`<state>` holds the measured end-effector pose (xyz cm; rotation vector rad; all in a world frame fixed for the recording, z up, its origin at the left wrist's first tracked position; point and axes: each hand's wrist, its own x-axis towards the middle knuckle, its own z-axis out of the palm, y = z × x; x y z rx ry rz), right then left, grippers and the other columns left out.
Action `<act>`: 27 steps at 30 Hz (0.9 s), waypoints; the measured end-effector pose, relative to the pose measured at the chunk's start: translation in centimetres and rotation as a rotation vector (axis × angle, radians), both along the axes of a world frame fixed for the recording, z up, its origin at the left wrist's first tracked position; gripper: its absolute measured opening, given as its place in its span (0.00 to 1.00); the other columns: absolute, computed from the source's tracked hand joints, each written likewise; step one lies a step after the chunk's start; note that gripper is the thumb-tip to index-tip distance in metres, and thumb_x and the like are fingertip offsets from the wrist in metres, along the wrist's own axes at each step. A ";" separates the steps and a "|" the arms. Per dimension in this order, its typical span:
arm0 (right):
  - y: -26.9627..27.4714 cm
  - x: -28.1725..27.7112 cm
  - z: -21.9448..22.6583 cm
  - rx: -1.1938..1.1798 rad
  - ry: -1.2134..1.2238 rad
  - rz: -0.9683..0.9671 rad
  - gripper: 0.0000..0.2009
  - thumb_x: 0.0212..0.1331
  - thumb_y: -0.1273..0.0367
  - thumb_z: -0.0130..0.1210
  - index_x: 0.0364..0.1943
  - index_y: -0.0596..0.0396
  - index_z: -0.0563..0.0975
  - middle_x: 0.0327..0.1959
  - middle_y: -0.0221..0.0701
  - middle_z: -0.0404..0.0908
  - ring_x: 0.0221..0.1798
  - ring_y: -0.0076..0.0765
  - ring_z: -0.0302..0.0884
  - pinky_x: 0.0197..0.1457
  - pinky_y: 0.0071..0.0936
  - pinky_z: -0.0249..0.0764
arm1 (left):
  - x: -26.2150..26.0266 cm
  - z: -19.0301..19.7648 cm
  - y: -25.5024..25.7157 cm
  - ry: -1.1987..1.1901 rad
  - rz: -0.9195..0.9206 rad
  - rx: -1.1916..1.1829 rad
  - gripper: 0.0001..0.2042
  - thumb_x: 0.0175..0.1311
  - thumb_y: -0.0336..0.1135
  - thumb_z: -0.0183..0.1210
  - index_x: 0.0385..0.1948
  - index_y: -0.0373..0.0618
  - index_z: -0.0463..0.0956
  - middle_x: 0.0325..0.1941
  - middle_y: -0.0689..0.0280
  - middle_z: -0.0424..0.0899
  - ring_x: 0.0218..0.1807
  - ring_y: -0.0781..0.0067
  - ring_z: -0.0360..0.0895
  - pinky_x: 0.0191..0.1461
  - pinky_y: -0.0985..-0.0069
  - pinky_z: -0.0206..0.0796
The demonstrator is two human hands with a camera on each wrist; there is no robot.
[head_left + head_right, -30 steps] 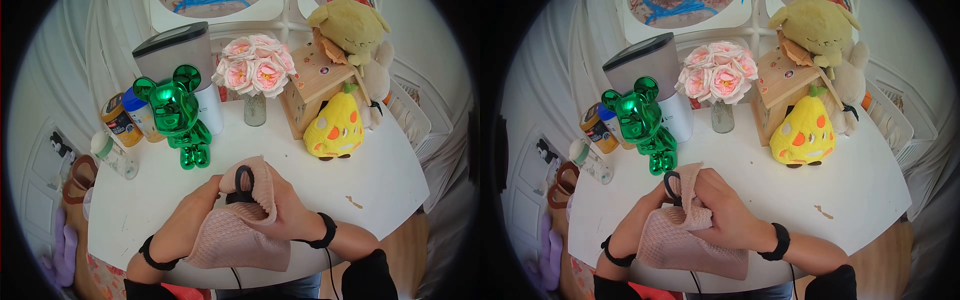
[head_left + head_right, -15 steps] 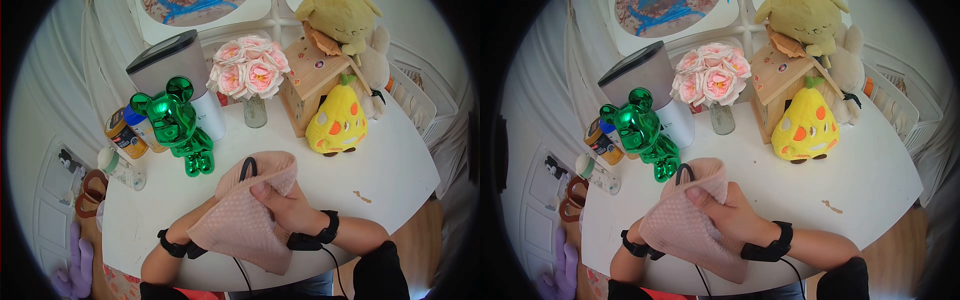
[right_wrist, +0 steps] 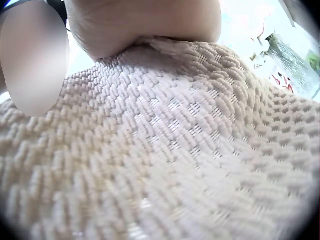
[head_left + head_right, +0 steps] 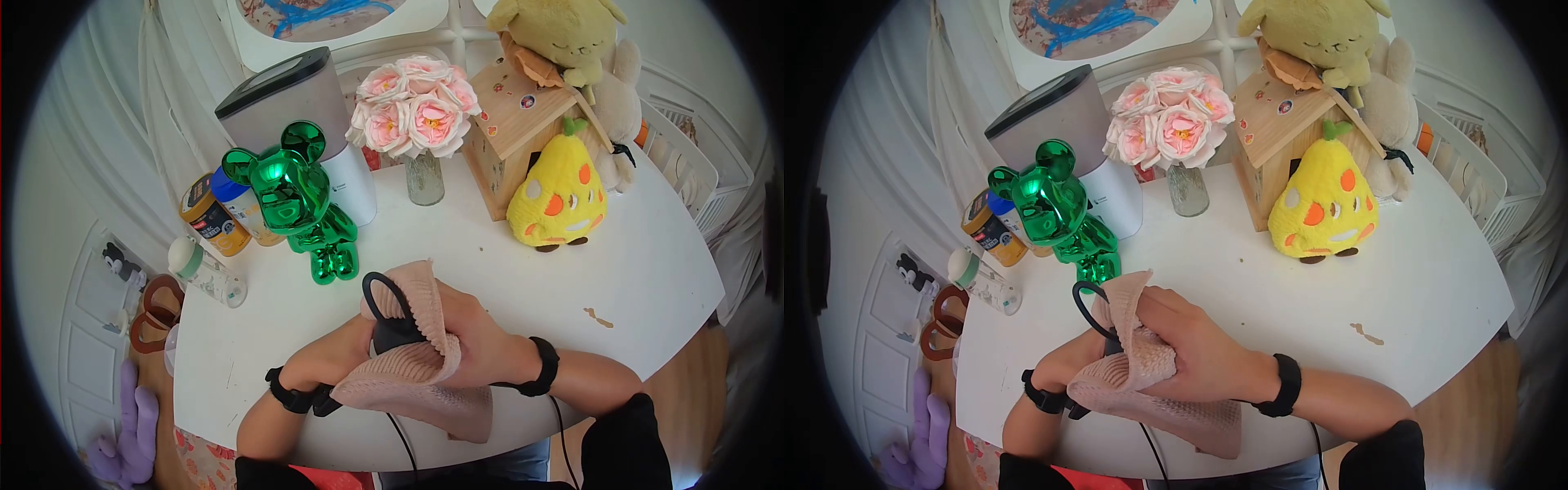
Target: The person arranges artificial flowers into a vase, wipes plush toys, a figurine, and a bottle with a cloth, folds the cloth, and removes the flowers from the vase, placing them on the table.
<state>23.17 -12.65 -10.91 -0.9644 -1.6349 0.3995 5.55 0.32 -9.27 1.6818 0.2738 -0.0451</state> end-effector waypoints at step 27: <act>-1.7 -1.1 2.9 -0.111 0.319 -0.031 0.08 0.66 0.74 0.59 0.45 0.64 0.78 0.46 0.38 0.82 0.49 0.30 0.79 0.54 0.28 0.75 | -1.8 -1.1 -0.5 -0.222 -0.060 0.076 0.46 0.52 0.39 0.74 0.72 0.39 0.57 0.72 0.57 0.67 0.73 0.63 0.64 0.76 0.66 0.54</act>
